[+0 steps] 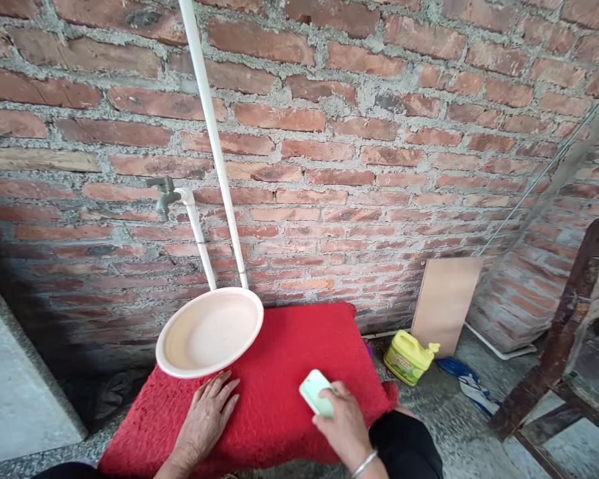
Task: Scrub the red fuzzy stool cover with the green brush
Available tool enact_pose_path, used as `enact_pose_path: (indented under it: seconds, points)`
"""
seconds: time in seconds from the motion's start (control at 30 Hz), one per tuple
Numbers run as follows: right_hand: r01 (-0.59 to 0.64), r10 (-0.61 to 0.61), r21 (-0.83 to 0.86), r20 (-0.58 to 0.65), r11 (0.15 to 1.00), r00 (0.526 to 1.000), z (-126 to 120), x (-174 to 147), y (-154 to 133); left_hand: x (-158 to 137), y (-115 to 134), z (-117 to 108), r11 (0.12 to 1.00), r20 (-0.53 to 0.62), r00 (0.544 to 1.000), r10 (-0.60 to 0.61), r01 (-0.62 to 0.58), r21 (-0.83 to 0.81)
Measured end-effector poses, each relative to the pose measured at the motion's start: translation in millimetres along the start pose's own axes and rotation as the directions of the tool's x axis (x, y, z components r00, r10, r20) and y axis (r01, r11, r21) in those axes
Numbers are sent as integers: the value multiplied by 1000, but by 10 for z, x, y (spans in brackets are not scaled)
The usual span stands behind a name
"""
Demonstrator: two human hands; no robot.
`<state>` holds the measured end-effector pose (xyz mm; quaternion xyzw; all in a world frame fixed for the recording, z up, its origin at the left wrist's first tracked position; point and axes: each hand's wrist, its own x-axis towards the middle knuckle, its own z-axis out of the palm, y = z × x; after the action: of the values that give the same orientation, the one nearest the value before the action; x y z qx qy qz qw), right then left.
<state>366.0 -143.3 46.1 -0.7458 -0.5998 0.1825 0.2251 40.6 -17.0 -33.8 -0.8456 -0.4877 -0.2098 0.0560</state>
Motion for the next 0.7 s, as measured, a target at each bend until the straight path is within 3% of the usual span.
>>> enact_pose_path:
  seconds: [0.1, 0.2, 0.27, 0.33, 0.47, 0.6, 0.7]
  points:
    - [-156, 153, -14, -124, 988, 980, -387, -54, 621, -1, 21, -6, 1000, -15, 1000, -1, 0, -10]
    - [-358, 311, -119, -296, 926, 903, -671, -189, 1109, 3, 44, -14, 1000, -32, 999, -1, 1, -18]
    - [-424, 339, -170, -378, 889, 861, -740, -252, 1267, 6, 58, -18, 1000, -39, 999, 2, -3, -20]
    - [-406, 311, -171, -408, 898, 858, -710, -233, 1274, 5, 68, -17, 1000, -44, 999, 5, -6, -17]
    - [-244, 195, -103, -347, 964, 917, -452, 75, 907, -14, 70, 17, 1000, -49, 999, -9, 9, 4]
    - [-67, 46, -86, -226, 994, 973, -125, 521, 196, -55, 34, 101, 999, -76, 997, 6, -2, 45]
    - [60, -73, -102, -131, 993, 989, 100, 831, -381, -96, -14, 191, 998, -81, 997, 15, -10, 62]
